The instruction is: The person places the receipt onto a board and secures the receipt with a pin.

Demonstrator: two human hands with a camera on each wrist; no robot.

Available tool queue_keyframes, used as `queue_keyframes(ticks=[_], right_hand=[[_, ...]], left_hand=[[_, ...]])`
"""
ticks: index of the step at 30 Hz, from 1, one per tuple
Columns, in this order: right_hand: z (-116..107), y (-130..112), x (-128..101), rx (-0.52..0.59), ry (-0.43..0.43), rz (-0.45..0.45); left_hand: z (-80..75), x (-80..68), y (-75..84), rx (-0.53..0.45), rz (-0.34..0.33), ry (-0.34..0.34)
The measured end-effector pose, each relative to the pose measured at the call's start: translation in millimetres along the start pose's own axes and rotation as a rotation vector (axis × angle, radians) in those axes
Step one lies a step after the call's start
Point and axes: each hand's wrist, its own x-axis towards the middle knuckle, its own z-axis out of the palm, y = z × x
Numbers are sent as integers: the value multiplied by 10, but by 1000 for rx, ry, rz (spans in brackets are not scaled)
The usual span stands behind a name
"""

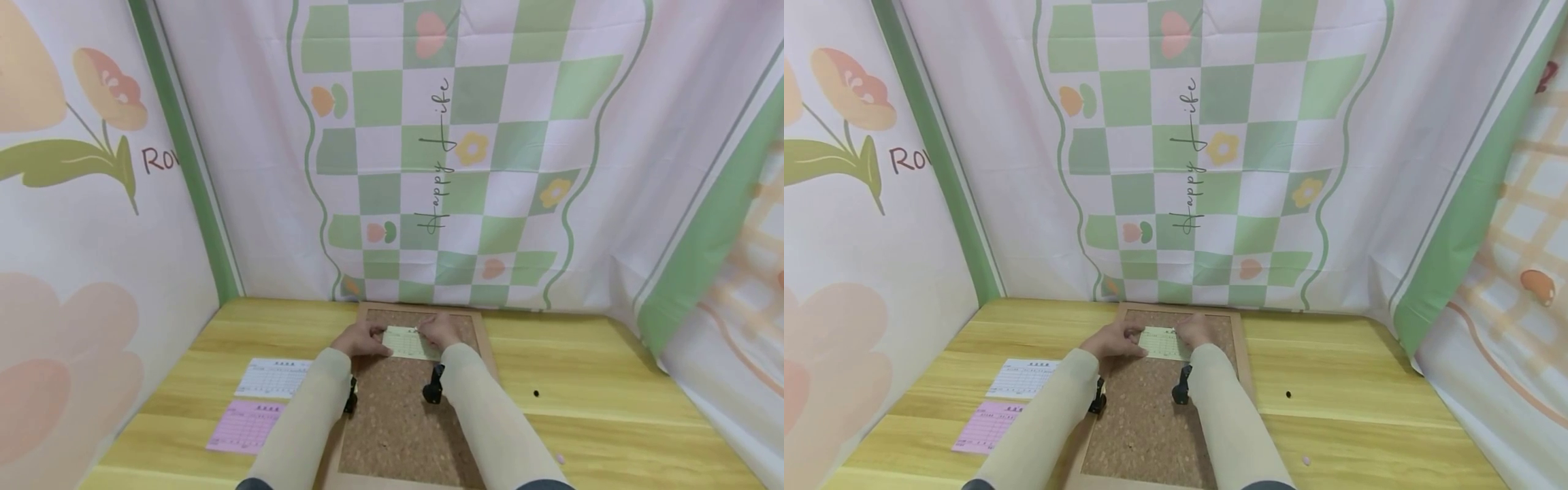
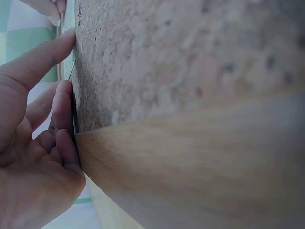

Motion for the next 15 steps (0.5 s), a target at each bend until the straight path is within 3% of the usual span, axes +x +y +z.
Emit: queue_keyframes(ticks=[7, 15], right_hand=[[17, 4, 8, -33, -5, -31], [39, 27, 25, -154, 29, -89]], left_hand=[[-10, 22, -5, 17, -19, 12], [1, -1, -17, 17, -1, 17]])
